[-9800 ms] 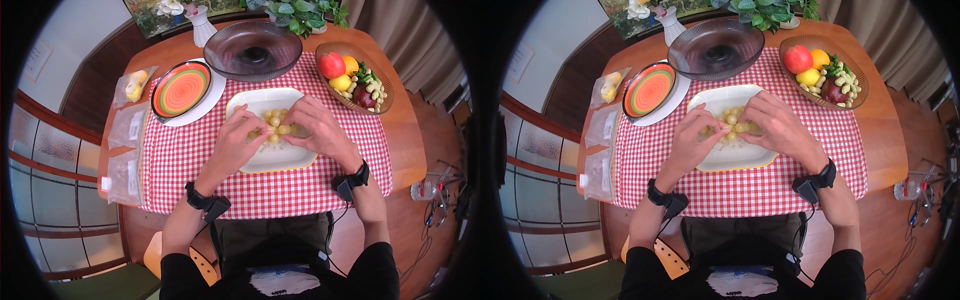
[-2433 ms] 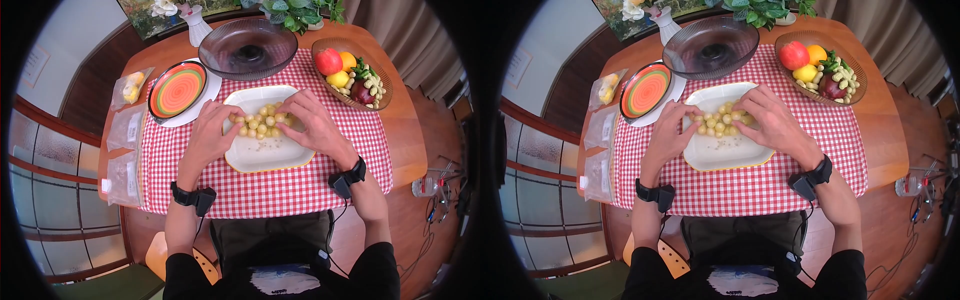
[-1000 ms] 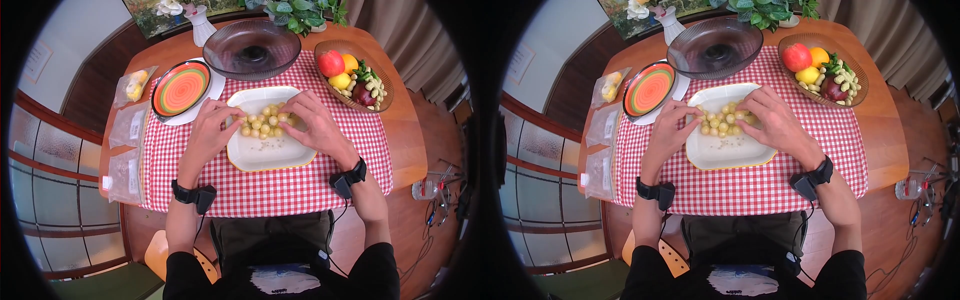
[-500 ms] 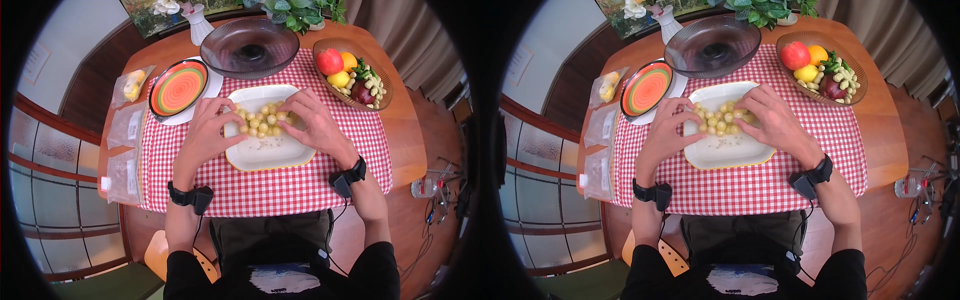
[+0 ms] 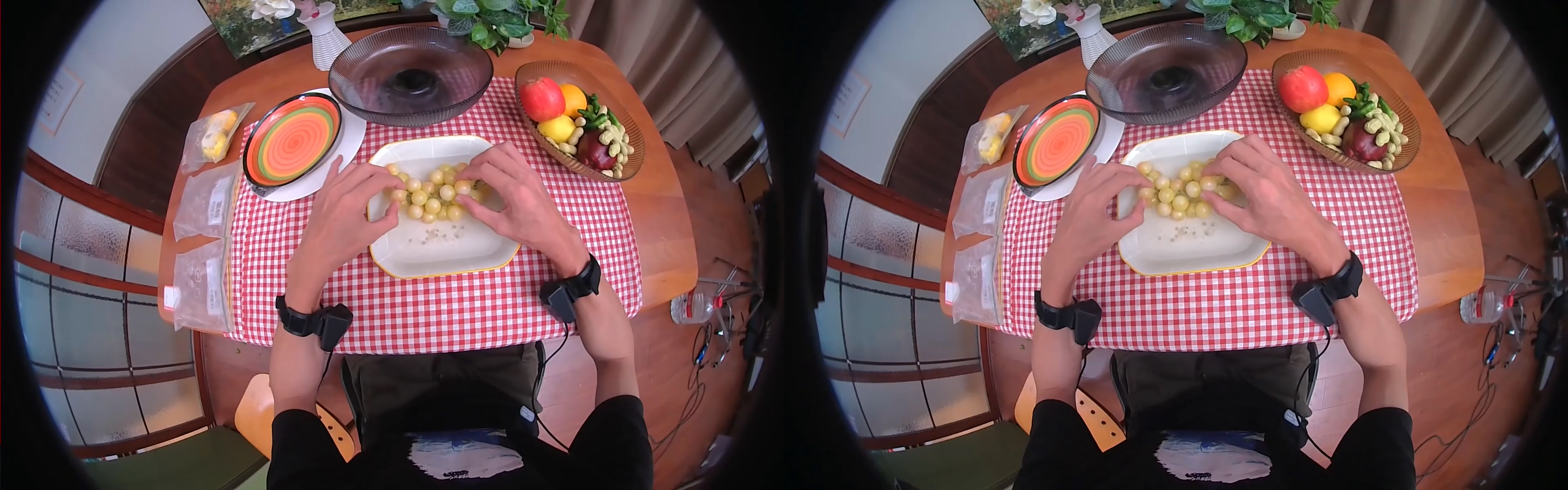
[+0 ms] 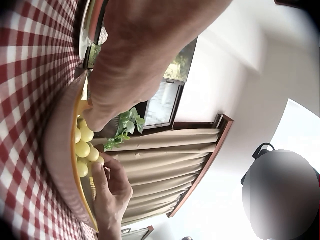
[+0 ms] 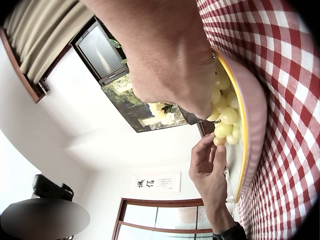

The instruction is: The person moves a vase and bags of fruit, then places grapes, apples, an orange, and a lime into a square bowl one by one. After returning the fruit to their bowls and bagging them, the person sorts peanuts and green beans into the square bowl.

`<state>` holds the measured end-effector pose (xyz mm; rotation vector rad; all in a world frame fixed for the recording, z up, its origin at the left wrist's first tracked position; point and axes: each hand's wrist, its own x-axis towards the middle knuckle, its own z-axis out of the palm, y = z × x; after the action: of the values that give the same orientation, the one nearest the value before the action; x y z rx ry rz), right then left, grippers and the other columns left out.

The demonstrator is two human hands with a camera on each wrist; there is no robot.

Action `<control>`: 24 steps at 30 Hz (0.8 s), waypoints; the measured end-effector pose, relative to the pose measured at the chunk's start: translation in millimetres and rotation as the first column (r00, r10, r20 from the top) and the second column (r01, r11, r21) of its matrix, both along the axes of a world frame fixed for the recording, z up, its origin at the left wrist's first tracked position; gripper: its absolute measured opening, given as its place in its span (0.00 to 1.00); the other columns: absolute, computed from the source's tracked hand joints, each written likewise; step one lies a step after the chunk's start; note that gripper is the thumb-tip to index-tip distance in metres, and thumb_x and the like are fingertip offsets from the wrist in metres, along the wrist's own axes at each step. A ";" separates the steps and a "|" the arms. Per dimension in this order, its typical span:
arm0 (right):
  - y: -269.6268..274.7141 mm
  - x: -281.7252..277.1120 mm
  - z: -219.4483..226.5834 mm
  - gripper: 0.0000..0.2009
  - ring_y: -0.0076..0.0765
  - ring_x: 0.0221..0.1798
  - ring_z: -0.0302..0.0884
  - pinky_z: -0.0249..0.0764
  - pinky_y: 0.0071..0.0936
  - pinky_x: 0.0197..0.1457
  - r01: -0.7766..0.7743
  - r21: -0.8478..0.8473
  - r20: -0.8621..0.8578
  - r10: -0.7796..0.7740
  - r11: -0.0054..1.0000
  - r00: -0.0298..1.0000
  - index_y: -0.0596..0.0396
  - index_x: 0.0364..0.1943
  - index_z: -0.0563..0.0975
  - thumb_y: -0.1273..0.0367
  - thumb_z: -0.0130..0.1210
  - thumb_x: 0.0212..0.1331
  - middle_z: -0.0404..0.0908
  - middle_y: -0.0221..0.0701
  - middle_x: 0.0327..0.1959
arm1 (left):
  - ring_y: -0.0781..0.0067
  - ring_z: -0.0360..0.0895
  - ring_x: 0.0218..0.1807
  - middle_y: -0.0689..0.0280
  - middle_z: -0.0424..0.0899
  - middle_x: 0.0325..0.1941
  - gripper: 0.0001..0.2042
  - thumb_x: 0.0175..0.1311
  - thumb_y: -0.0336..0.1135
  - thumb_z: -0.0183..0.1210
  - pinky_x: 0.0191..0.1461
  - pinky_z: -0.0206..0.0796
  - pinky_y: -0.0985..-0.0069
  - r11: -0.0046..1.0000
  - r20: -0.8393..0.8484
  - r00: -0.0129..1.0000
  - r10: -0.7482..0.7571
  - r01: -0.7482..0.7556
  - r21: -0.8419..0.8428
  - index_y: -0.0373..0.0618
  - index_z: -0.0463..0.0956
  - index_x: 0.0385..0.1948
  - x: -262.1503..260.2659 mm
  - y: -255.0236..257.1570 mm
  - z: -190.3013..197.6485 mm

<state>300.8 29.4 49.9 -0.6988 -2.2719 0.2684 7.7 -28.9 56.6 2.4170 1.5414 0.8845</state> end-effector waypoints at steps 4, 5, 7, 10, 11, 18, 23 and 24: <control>0.4 0.1 -1.3 0.12 0.44 0.52 0.78 0.80 0.39 0.58 -0.005 0.002 -0.005 0.005 1.000 1.000 0.57 0.46 0.88 0.68 0.73 0.62 0.84 0.33 0.46 | 0.59 0.86 0.59 0.65 0.88 0.55 0.11 0.65 0.28 0.70 0.86 0.58 0.42 0.999 0.034 0.998 -0.046 0.047 -0.017 0.46 0.88 0.48 0.2 1.1 -2.7; 0.3 0.3 -1.4 0.12 0.44 0.52 0.78 0.80 0.39 0.58 -0.005 0.001 -0.005 0.005 1.000 1.000 0.57 0.46 0.88 0.68 0.73 0.62 0.84 0.33 0.46 | 0.59 0.86 0.59 0.65 0.88 0.55 0.11 0.65 0.28 0.70 0.86 0.58 0.42 0.999 0.034 0.998 -0.047 0.048 -0.018 0.46 0.88 0.48 0.7 1.2 -3.9; 0.2 0.5 -1.2 0.12 0.44 0.52 0.78 0.79 0.39 0.59 -0.001 -0.004 0.004 0.001 1.000 1.000 0.57 0.46 0.88 0.68 0.73 0.62 0.84 0.33 0.46 | 0.59 0.86 0.59 0.65 0.88 0.55 0.10 0.66 0.26 0.69 0.86 0.58 0.43 0.997 0.115 0.991 -0.066 0.069 -0.026 0.46 0.88 0.48 2.5 1.7 -5.4; -0.6 0.0 -0.5 0.12 0.43 0.53 0.78 0.79 0.39 0.60 0.004 -0.009 0.002 -0.004 1.000 1.000 0.57 0.46 0.88 0.68 0.73 0.62 0.84 0.33 0.46 | 0.60 0.86 0.58 0.66 0.88 0.55 0.09 0.67 0.26 0.69 0.82 0.66 0.51 0.996 0.184 0.979 -0.082 0.086 -0.015 0.44 0.88 0.47 6.6 1.1 -4.6; -0.6 0.2 -0.7 0.12 0.43 0.53 0.78 0.79 0.39 0.60 0.004 -0.009 0.002 -0.004 1.000 1.000 0.57 0.46 0.88 0.68 0.73 0.62 0.84 0.33 0.46 | 0.60 0.86 0.58 0.66 0.88 0.55 0.09 0.67 0.26 0.69 0.82 0.66 0.51 0.996 0.184 0.980 -0.082 0.086 -0.015 0.44 0.88 0.47 6.5 1.4 -5.2; -0.5 0.2 -0.7 0.12 0.43 0.53 0.78 0.79 0.39 0.60 0.002 -0.012 0.003 -0.002 1.000 1.000 0.58 0.46 0.88 0.68 0.73 0.62 0.84 0.34 0.46 | 0.60 0.82 0.51 0.65 0.89 0.50 0.13 0.66 0.30 0.74 0.53 0.74 0.66 0.996 0.074 0.996 -0.040 0.034 0.085 0.46 0.86 0.51 3.2 3.2 -6.1; -0.9 0.6 -0.4 0.12 0.43 0.53 0.79 0.79 0.39 0.60 0.004 -0.014 0.007 -0.003 1.000 1.000 0.58 0.46 0.88 0.68 0.73 0.62 0.84 0.34 0.46 | 0.62 0.80 0.49 0.66 0.89 0.48 0.13 0.67 0.30 0.74 0.49 0.74 0.67 0.994 0.087 0.996 -0.035 0.026 0.102 0.44 0.86 0.50 4.6 3.4 -7.5; -0.9 0.5 -0.3 0.12 0.43 0.53 0.78 0.79 0.39 0.60 0.002 -0.014 0.005 -0.002 1.000 1.000 0.58 0.46 0.88 0.68 0.73 0.62 0.84 0.34 0.46 | 0.63 0.79 0.49 0.66 0.89 0.47 0.12 0.67 0.30 0.74 0.48 0.74 0.68 0.995 0.097 0.995 -0.027 0.018 0.095 0.44 0.86 0.50 5.4 2.7 -7.8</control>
<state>301.2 28.5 49.6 -0.7100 -2.2754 0.2823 13.1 -26.1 48.8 2.4084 1.4668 1.0780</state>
